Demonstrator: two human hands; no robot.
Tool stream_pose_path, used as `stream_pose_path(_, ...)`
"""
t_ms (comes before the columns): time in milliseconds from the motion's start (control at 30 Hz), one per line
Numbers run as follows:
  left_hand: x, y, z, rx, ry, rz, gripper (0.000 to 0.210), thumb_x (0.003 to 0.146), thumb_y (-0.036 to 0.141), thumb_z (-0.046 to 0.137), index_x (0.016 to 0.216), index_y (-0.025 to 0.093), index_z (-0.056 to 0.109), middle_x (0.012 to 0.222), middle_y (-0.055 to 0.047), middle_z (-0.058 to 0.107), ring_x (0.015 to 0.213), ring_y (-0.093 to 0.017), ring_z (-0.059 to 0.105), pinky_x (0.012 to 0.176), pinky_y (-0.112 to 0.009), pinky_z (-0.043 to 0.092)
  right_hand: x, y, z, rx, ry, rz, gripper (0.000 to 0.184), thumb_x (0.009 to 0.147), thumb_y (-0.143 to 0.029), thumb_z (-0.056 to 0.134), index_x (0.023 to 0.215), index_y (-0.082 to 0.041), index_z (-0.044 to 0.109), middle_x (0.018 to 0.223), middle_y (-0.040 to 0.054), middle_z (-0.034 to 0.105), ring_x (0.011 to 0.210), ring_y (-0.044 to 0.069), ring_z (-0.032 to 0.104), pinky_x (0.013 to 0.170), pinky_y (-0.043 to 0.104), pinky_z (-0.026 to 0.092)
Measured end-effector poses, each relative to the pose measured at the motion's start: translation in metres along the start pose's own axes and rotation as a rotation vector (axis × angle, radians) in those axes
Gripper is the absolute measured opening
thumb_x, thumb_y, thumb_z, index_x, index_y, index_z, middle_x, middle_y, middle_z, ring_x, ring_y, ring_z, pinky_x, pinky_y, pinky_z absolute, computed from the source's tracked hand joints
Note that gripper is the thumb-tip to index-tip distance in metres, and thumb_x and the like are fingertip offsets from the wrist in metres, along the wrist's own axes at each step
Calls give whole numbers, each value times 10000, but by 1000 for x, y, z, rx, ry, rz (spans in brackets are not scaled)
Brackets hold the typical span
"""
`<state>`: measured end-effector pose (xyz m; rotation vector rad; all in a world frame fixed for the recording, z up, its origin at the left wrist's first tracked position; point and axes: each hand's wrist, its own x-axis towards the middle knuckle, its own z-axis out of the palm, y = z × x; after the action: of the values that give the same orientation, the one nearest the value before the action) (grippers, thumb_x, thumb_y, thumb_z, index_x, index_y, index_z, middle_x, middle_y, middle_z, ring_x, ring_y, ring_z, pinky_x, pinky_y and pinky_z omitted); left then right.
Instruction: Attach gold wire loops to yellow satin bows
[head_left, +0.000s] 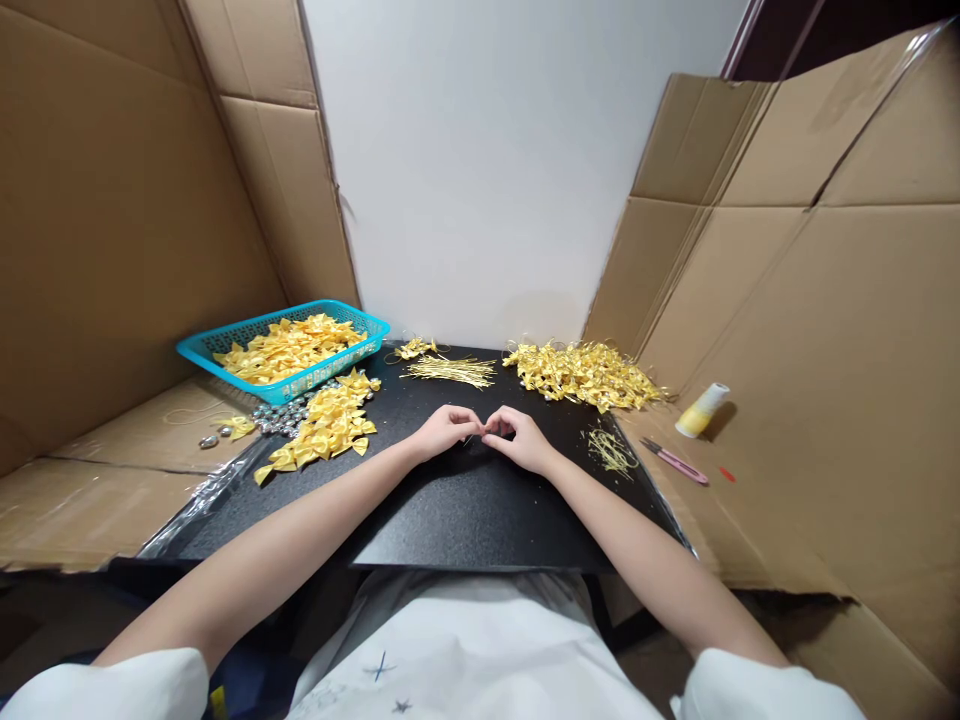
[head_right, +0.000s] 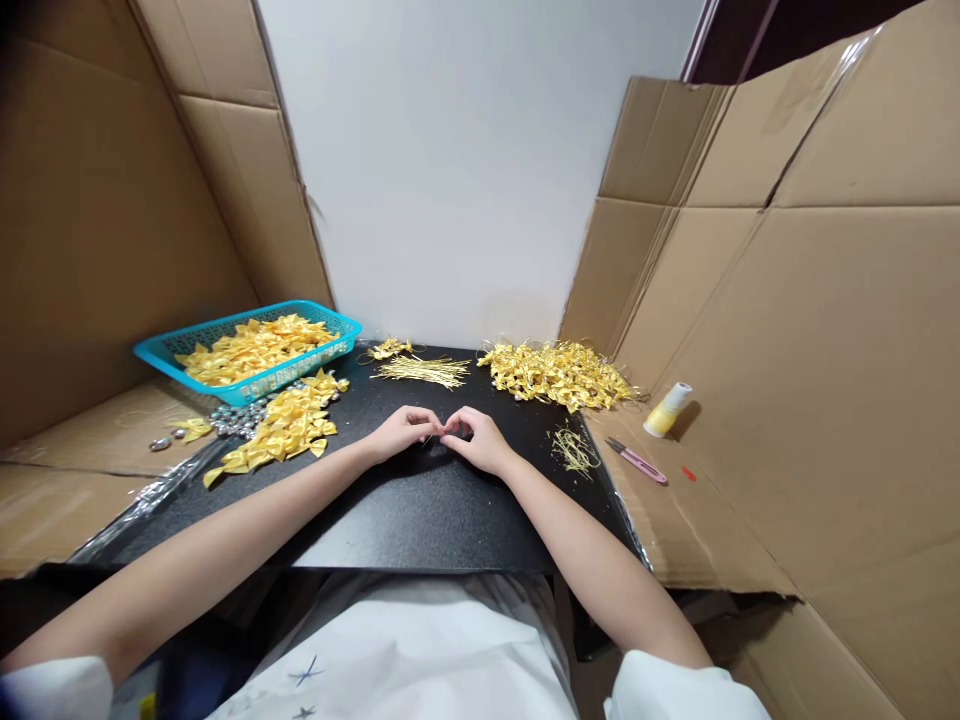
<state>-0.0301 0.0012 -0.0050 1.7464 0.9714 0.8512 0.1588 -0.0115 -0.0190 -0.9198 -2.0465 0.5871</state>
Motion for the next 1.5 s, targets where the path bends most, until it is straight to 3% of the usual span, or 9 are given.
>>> stream_pose_path(200,1,-1,-1,6,-6,5,180,635,319,614,614,149,669,562,22,572,538,-96,445,539,-217,347,1,-1,2,34,-14,11,100,751,-194,671,703,-180,585,730,-19,557,629,110,478,620,248,413)
stream_pose_path(533,-2,4,2,32,-6,16,140,643,280,555,570,169,601,552,34,528,568,-115,454,558,-224,367,0,-4,-1,24,36,-22,133,773,-189,659,675,-181,569,714,-7,560,629,121,498,614,261,431)
stream_pose_path(733,1,1,0,51,16,85,143,637,249,556,528,163,589,748,-3,532,740,-144,504,686,-250,414,1,-3,-2,28,64,-59,134,786,-199,656,684,-185,570,716,-4,550,645,130,505,620,266,434)
stream_pose_path(1067,-1,5,-2,60,-119,106,169,676,281,505,558,168,546,728,8,506,664,-127,464,639,-246,395,2,-3,-2,21,80,-71,116,834,-207,604,724,-186,573,752,-1,542,656,126,502,629,263,438)
stream_pose_path(1500,-2,8,-2,49,-159,114,168,691,302,558,587,174,589,729,3,551,715,-147,518,709,-258,429,2,-4,-2,8,72,-67,108,843,-185,565,736,-190,559,762,0,534,674,129,514,636,261,441)
